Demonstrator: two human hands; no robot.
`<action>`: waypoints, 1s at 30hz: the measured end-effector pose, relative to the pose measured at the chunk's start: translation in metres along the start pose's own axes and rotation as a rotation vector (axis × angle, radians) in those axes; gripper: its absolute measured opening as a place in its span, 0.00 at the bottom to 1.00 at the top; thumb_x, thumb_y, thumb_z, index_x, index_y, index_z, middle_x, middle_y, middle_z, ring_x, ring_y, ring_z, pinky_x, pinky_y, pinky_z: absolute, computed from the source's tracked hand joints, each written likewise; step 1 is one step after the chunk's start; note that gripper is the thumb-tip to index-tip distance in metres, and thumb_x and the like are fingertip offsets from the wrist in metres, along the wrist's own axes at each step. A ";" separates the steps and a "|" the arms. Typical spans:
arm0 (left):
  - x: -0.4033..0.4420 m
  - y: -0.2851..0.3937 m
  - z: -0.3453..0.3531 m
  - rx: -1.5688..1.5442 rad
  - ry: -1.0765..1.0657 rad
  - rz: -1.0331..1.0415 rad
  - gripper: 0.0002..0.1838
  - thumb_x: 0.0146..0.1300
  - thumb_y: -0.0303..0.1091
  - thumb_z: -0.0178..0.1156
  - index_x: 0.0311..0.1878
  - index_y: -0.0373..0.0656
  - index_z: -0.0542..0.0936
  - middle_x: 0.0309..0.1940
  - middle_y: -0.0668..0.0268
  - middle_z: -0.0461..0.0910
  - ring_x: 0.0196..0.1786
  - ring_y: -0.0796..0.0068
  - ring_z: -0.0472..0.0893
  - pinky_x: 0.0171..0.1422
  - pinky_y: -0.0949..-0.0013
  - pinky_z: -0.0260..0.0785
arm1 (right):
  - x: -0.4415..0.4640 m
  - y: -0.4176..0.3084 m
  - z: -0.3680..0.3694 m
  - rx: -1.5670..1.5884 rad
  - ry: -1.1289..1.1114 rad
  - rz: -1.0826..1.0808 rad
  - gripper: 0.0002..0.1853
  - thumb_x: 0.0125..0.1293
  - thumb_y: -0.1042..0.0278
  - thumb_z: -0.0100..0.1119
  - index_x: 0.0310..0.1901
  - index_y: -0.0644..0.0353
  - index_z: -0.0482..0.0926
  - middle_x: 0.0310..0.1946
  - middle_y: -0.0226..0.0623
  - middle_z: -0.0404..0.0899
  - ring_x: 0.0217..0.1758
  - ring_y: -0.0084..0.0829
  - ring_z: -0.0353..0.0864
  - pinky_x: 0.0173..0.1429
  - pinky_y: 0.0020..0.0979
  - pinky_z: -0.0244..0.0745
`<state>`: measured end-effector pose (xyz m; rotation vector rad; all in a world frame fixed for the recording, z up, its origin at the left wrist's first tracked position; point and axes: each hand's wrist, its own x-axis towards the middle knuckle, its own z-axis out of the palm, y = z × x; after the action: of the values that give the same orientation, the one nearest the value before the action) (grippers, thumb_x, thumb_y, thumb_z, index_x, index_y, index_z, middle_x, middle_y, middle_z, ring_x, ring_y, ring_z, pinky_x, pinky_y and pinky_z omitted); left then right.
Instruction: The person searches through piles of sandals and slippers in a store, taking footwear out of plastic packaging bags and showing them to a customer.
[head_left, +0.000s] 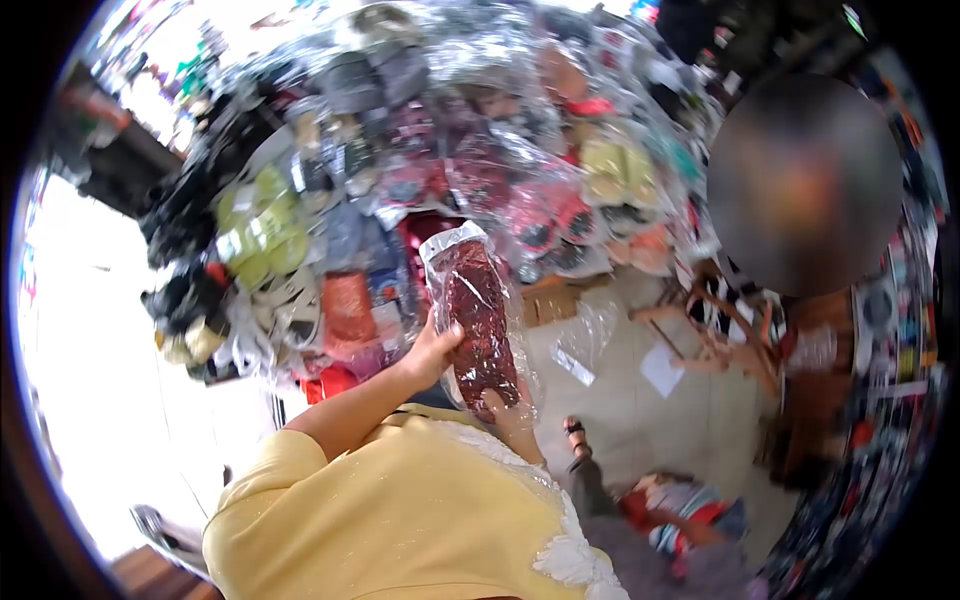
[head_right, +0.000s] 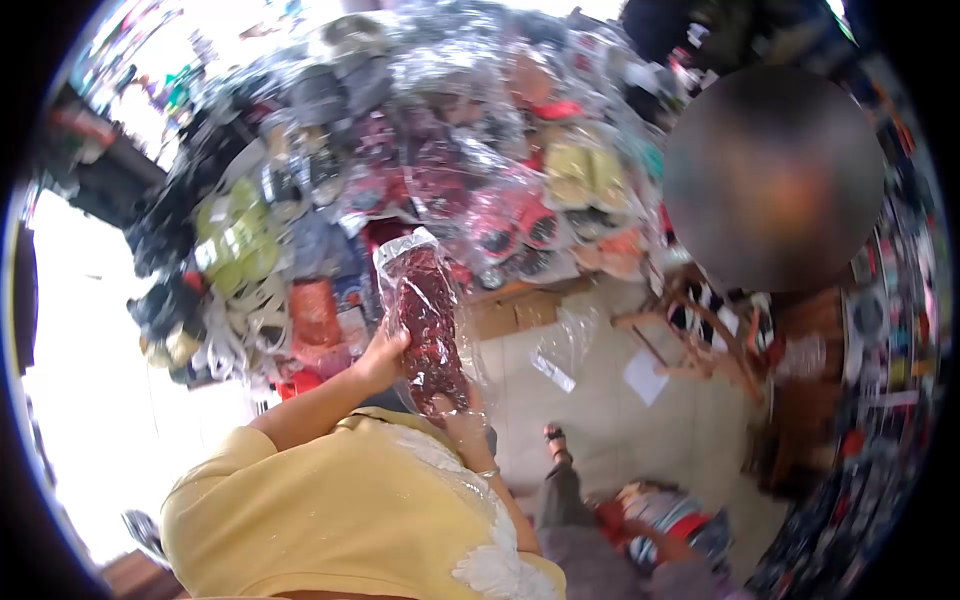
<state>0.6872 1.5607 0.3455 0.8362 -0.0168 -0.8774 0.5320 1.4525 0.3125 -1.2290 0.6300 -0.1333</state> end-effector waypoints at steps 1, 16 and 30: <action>-0.012 -0.001 -0.004 0.120 0.063 0.053 0.45 0.54 0.39 0.66 0.69 0.48 0.48 0.60 0.63 0.63 0.62 0.68 0.64 0.65 0.61 0.59 | 0.008 -0.002 0.008 -0.023 -0.057 0.014 0.31 0.54 0.70 0.65 0.59 0.65 0.64 0.49 0.39 0.75 0.48 0.30 0.76 0.55 0.32 0.73; -0.057 0.058 -0.111 0.331 0.644 0.266 0.37 0.49 0.22 0.60 0.64 0.37 0.58 0.53 0.61 0.71 0.54 0.71 0.71 0.62 0.69 0.61 | 0.072 -0.022 0.063 -0.366 -0.818 0.215 0.15 0.65 0.69 0.54 0.51 0.66 0.73 0.42 0.35 0.78 0.45 0.22 0.75 0.50 0.24 0.70; 0.023 0.058 -0.115 1.093 0.769 0.399 0.43 0.50 0.26 0.61 0.68 0.33 0.50 0.62 0.41 0.57 0.65 0.44 0.60 0.69 0.60 0.54 | 0.263 -0.170 0.082 -1.077 -0.268 -0.914 0.26 0.54 0.67 0.64 0.55 0.63 0.70 0.53 0.47 0.71 0.57 0.42 0.68 0.61 0.40 0.62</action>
<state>0.7797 1.6391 0.2965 2.0684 0.0131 -0.0527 0.8306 1.3500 0.3834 -2.4696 -0.2185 -0.4109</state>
